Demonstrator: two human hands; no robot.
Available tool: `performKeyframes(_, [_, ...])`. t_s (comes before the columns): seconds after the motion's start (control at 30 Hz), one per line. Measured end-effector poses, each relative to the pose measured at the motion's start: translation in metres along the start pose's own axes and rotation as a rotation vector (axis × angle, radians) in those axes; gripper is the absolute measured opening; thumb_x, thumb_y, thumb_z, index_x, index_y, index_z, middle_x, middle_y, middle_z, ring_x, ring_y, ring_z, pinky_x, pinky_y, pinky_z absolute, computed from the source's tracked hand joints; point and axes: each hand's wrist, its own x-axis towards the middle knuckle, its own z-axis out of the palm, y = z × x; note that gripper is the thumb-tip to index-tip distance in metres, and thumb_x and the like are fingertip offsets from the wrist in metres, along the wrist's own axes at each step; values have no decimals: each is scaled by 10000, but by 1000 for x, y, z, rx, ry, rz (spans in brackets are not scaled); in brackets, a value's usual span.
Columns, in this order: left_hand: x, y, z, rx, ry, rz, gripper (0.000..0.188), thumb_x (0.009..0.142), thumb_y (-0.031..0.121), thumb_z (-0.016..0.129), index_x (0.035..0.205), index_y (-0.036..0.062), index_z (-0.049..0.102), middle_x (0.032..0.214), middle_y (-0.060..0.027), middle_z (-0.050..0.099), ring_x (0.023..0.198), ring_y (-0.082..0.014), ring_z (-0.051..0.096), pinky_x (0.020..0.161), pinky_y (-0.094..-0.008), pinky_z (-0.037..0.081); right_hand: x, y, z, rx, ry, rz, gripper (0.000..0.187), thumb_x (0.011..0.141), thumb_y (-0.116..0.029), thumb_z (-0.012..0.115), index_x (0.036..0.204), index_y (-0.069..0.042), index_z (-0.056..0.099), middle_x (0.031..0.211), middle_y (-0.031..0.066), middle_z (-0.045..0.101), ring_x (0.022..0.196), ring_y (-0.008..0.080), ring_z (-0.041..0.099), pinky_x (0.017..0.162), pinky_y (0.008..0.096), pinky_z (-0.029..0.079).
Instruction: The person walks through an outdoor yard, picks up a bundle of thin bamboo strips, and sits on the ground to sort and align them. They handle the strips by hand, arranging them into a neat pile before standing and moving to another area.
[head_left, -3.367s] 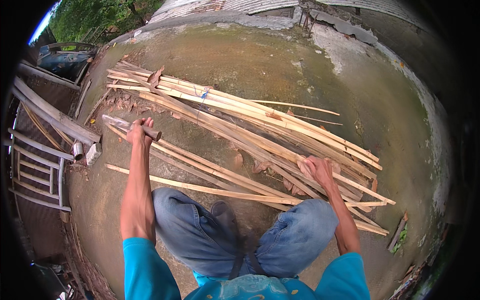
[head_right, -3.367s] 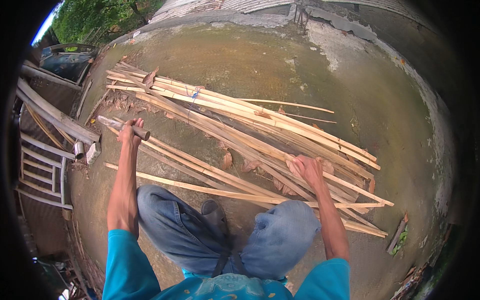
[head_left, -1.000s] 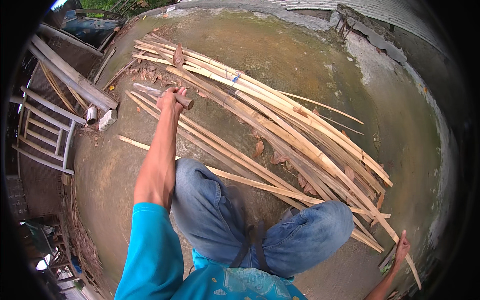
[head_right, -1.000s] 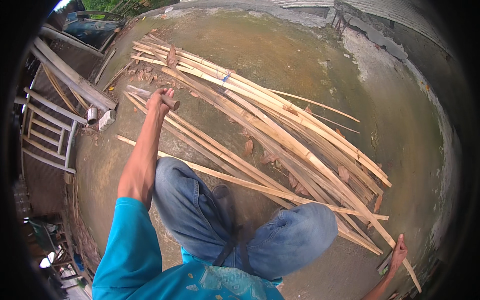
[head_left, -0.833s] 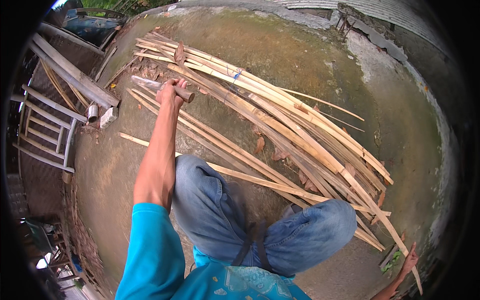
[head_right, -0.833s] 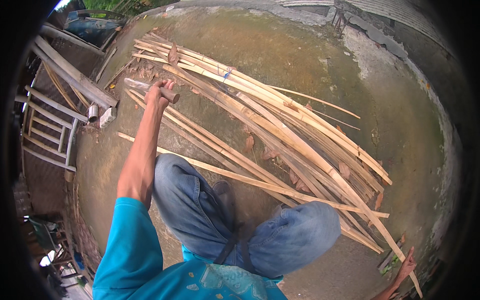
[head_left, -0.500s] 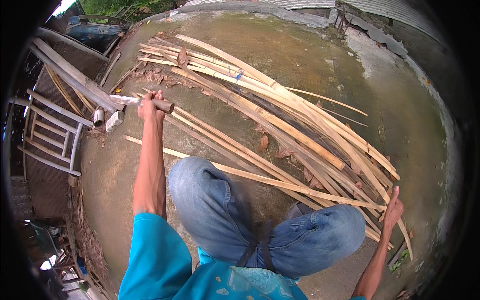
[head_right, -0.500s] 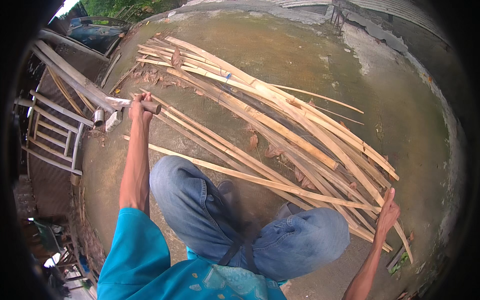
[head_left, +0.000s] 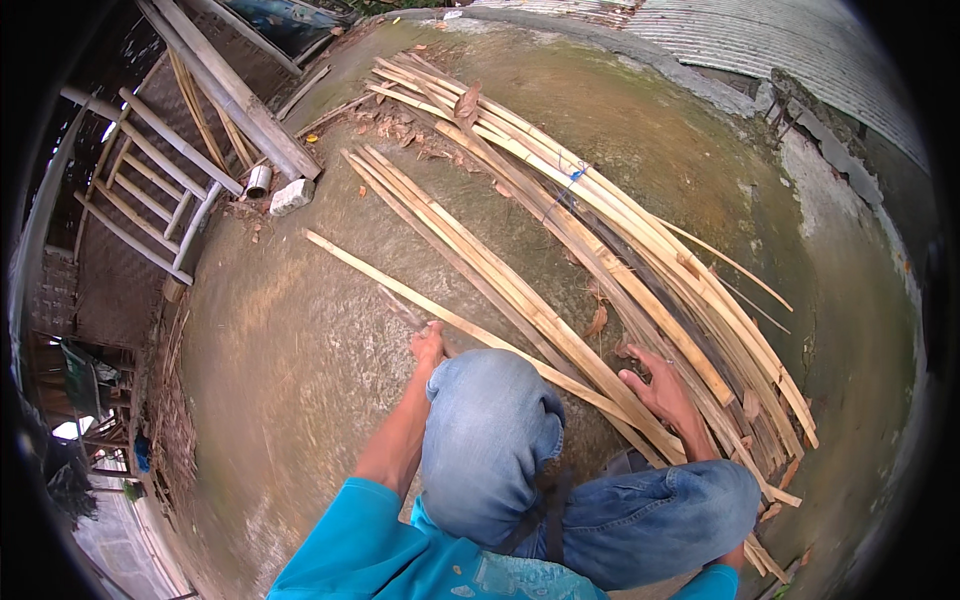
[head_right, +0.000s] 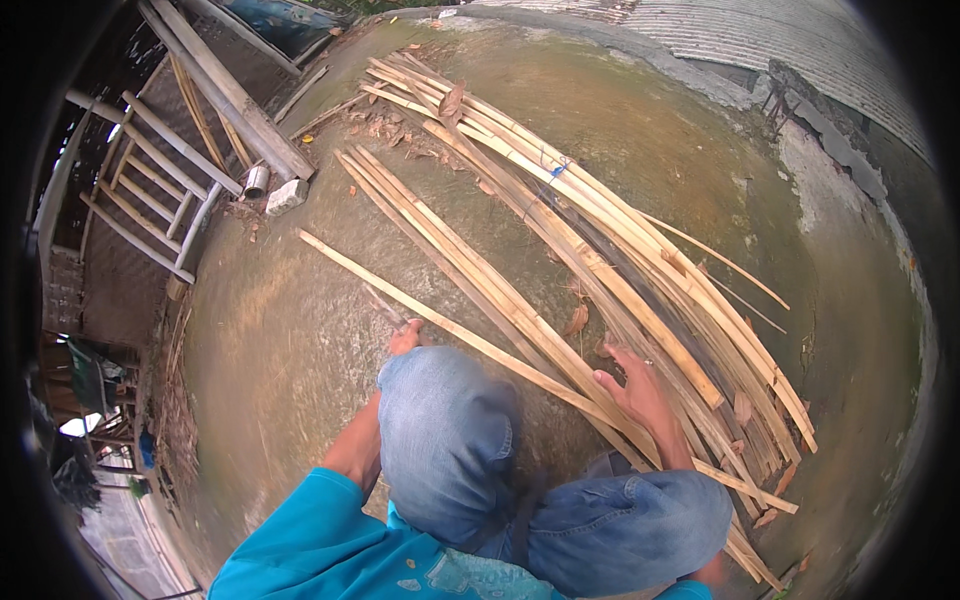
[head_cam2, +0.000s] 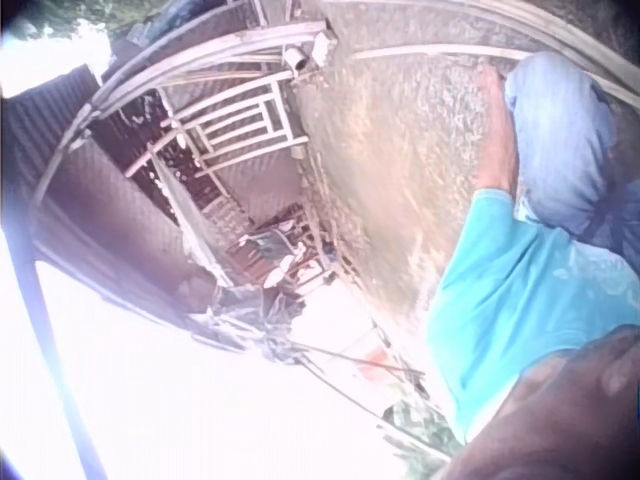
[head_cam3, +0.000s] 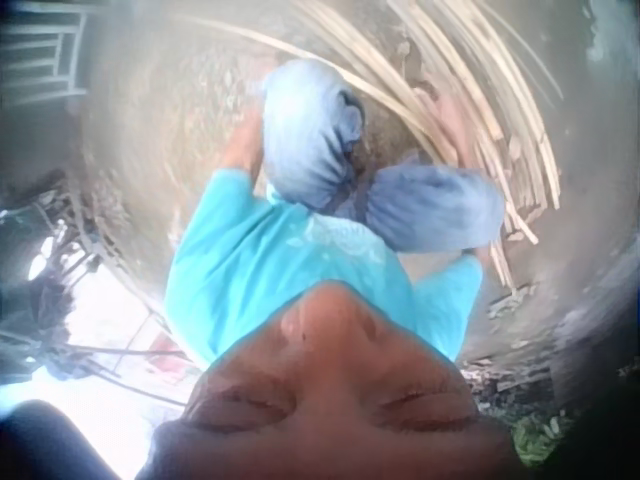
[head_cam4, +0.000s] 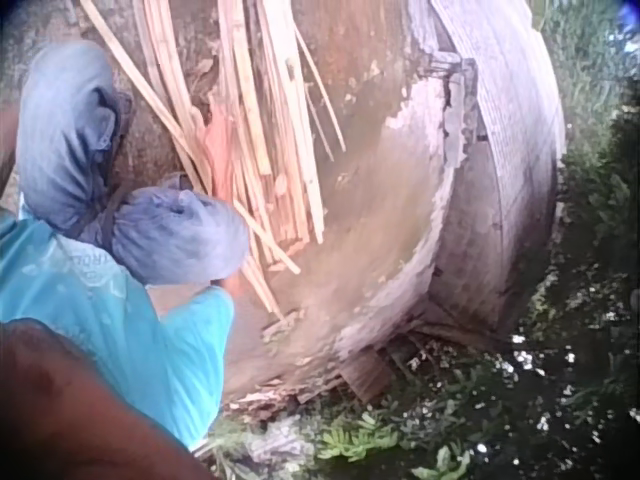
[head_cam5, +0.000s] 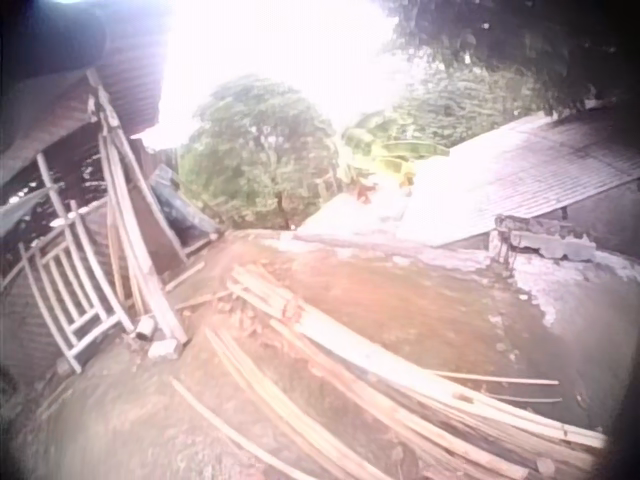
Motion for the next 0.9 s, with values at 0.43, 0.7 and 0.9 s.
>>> performKeyframes(0.43, [-39, 33, 93, -412, -299, -84, 189, 881, 103, 686, 1043, 88, 591, 901, -55, 612, 756, -182, 609, 650, -344, 545, -45, 60, 101, -549, 85, 184, 1205, 635, -537, 860, 1532, -35, 231, 1367, 211, 406, 1271, 407, 411, 1024, 542, 343])
performKeyframes(0.7, [-34, 43, 96, -386, -575, -94, 186, 895, 39, 659, 1057, 78, 576, 938, -62, 623, 769, -173, 621, 652, -308, 558, -29, 63, 112, -490, 96, 205, 706, 628, -269, 899, 1131, -39, 462, 1122, 165, 475, 1083, 368, 521, 886, 491, 429])
performKeyframes(0.9, [-48, 17, 70, -446, -501, -49, 244, 904, 41, 661, 1115, 28, 539, 1030, -150, 662, 876, -270, 684, 777, -355, 601, -32, 65, 108, -535, 49, 272, 710, 624, -263, 903, 1121, -38, 449, 1081, 178, 550, 1028, 379, 582, 841, 480, 473])
